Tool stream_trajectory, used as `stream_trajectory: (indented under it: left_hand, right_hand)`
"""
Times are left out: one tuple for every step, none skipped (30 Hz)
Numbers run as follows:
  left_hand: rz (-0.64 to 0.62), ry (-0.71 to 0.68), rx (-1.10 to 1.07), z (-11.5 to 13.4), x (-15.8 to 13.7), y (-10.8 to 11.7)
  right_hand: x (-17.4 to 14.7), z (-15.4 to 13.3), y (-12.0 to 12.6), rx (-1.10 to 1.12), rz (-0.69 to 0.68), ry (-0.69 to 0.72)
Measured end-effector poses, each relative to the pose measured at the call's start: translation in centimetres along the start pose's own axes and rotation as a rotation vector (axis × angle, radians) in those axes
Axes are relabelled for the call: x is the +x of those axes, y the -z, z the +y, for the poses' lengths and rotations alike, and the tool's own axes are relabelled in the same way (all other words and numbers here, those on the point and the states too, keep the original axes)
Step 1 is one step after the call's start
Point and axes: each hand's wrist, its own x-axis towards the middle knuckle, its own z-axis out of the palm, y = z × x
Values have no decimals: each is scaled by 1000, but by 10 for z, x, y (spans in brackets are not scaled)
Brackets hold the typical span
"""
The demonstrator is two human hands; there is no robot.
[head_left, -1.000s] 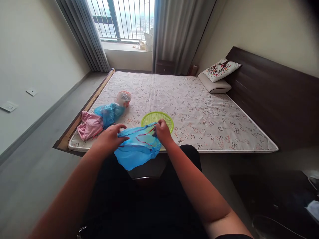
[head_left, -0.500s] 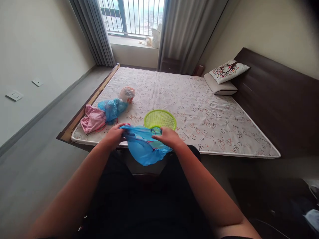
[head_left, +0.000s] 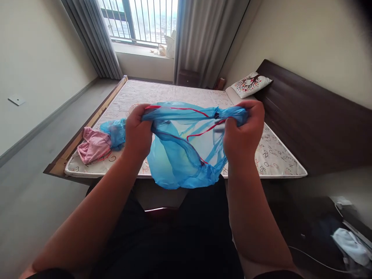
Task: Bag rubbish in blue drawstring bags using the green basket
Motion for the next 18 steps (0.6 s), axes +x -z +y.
stream_trajectory:
  left_hand:
    - [-3,-23,-23,-2,6,-6]
    - [-6,-48,-48,-3,12,-11]
    - [-5,-79,-75,-4,18,-16]
    - [-3,-112,-102,-5,24,-20]
    - [2,-142,-124,-5,29,-23]
    - [5,-167,-140,-5,34,-25]
    - [7,-187,-153,-6,37,-27]
    - [7,-202,-162,-7,40,-27]
    - [2,-214,-169,-9,43,-28]
    - [-2,-222,-171,-11,44,-27]
    - [0,-224,-166,-15,44,-26]
    - [7,-216,-150,-18,43,-25]
    - [18,-200,-123,-23,42,-23]
    - [32,-179,-88,-27,39,-21]
    - [44,-157,-49,-32,36,-18]
    - [52,-137,-10,-36,33,-15]
    - [55,-121,27,-40,29,-12]
    - [52,-105,65,-45,25,-10]
  right_hand:
    - [2,1,0,-27,45,42]
    - [3,2,-1,-53,93,80]
    - [4,3,-2,-75,142,111]
    - [5,4,-3,-92,186,136]
    - [6,5,-4,-104,220,154]
    - [6,6,-5,-111,243,167]
    - [6,7,-6,-114,254,176]
    - [6,7,-7,-114,251,180]
    - [6,8,-7,-108,233,180]
    - [7,10,-8,-100,204,175]
    - [7,12,-10,-92,163,165]
    - [7,14,-11,-91,111,153]
    - [7,17,-12,-98,56,141]
    - [6,21,-14,-109,5,130]
    - [5,25,-15,-121,-41,119]
    - [3,30,-18,-128,-78,105]
    - [1,36,-20,-127,-103,89]
    - [-2,42,-23,-120,-116,68]
